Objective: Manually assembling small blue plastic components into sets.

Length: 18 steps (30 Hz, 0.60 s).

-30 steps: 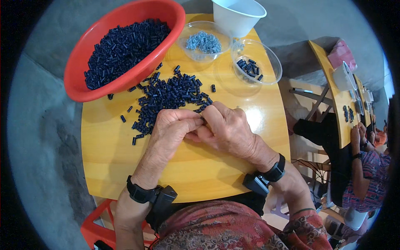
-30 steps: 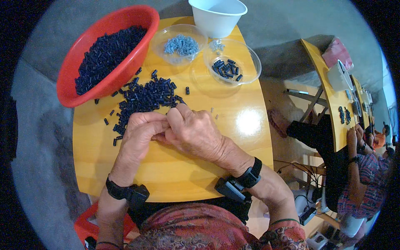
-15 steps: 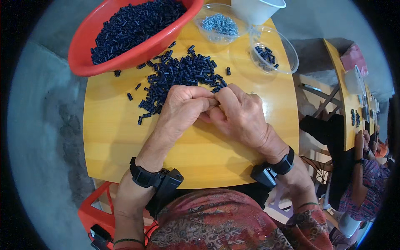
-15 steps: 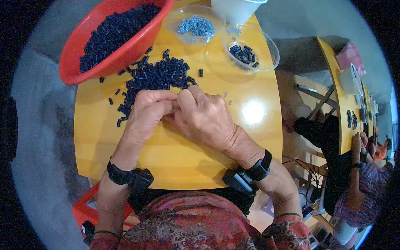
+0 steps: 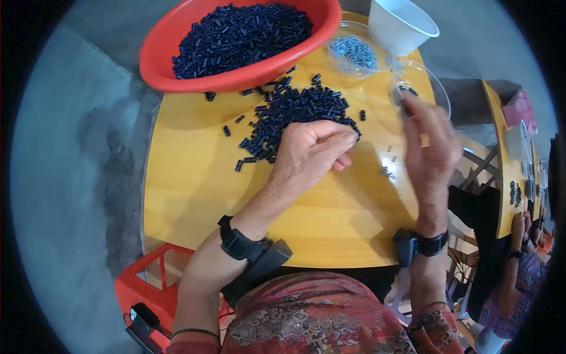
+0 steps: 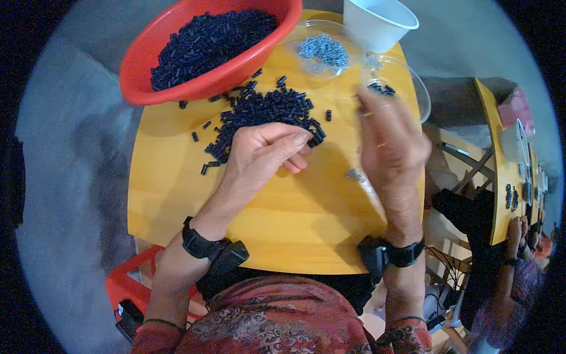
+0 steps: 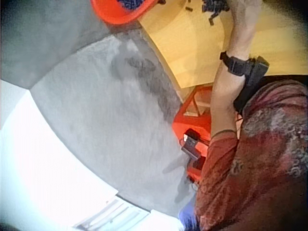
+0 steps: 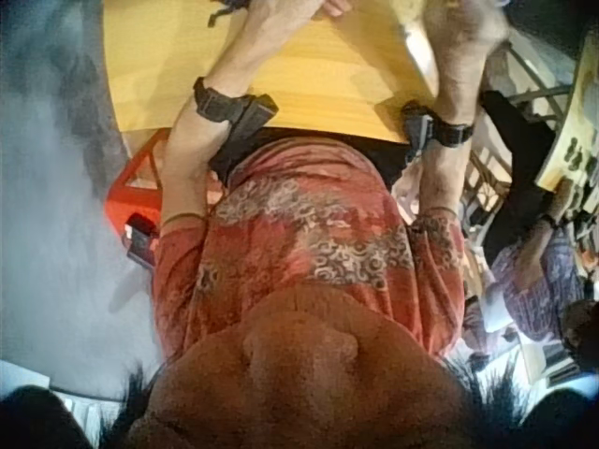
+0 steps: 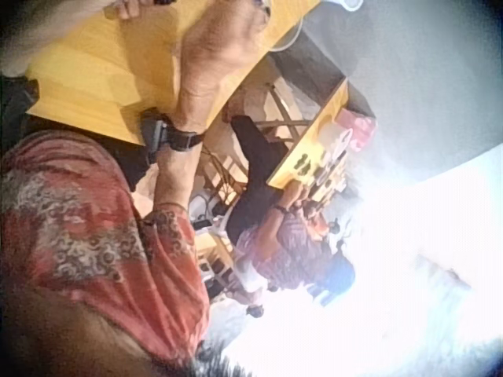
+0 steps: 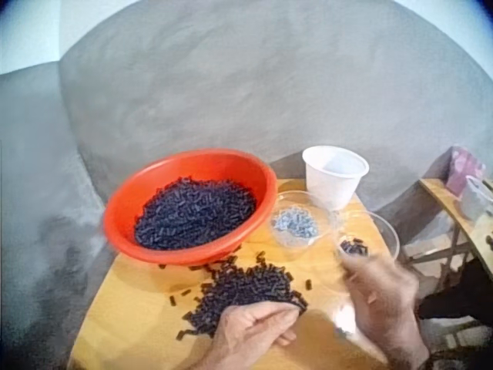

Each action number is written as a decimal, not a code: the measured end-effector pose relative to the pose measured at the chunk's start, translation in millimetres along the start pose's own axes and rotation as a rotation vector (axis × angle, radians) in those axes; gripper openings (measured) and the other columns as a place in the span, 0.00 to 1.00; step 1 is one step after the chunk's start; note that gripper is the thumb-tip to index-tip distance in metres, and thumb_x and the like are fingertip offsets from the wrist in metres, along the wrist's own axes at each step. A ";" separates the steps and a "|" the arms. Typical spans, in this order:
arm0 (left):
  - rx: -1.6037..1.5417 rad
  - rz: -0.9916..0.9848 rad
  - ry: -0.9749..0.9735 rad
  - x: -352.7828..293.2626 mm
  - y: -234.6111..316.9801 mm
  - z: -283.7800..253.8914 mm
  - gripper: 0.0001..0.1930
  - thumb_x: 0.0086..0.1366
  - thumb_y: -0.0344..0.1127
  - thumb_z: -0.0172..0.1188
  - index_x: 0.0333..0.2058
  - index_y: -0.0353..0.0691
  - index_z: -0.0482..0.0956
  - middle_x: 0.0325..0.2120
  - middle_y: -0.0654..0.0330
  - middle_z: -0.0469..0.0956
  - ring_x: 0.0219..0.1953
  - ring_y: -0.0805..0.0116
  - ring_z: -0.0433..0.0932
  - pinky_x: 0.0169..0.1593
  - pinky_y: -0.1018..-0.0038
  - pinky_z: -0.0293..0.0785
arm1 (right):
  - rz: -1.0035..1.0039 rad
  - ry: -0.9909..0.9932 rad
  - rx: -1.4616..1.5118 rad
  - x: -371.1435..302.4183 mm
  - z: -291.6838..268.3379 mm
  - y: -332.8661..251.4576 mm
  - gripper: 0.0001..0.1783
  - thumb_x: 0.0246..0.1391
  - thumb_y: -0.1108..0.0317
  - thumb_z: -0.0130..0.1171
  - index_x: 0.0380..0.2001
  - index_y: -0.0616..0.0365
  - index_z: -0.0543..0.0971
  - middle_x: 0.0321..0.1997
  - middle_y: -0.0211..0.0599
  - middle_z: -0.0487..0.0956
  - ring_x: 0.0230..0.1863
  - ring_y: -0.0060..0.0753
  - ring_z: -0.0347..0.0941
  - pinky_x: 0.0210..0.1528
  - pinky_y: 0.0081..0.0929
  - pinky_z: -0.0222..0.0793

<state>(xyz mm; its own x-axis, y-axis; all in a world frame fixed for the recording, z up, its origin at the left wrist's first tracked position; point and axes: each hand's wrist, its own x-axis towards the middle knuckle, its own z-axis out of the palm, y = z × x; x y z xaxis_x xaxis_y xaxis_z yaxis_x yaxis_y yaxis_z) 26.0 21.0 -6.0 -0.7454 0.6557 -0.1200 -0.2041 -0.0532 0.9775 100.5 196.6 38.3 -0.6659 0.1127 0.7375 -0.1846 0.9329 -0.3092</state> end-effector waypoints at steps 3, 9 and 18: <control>0.094 0.109 0.034 1.3 -5.5 -1.8 0.09 0.62 0.34 0.58 0.35 0.35 0.81 0.24 0.60 0.80 0.22 0.76 0.78 0.25 0.82 0.74 | 0.002 0.139 -0.126 7.8 -4.9 25.0 0.16 0.47 0.81 0.57 0.41 0.59 0.79 0.33 0.40 0.78 0.33 0.37 0.76 0.36 0.27 0.72; 0.185 0.129 0.008 -3.0 -6.0 2.8 0.08 0.62 0.33 0.58 0.34 0.36 0.81 0.24 0.62 0.80 0.21 0.79 0.77 0.23 0.84 0.72 | 0.000 0.122 -0.346 0.9 -1.1 59.5 0.18 0.48 0.78 0.58 0.44 0.56 0.78 0.39 0.39 0.78 0.38 0.39 0.74 0.42 0.31 0.70; 0.263 0.182 0.283 -19.2 41.9 -32.7 0.08 0.60 0.32 0.58 0.35 0.36 0.81 0.25 0.62 0.80 0.21 0.81 0.75 0.23 0.85 0.71 | -0.027 0.134 -0.030 1.6 0.5 20.8 0.10 0.46 0.82 0.59 0.34 0.62 0.80 0.32 0.42 0.79 0.35 0.34 0.77 0.38 0.24 0.72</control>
<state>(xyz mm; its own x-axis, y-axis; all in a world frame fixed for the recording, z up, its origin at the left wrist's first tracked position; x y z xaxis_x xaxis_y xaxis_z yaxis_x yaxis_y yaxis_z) 11.0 -18.5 31.6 -0.9066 0.4187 0.0517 0.0886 0.0691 0.9937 95.2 216.1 32.8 -0.5579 0.1301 0.8197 -0.1786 0.9457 -0.2716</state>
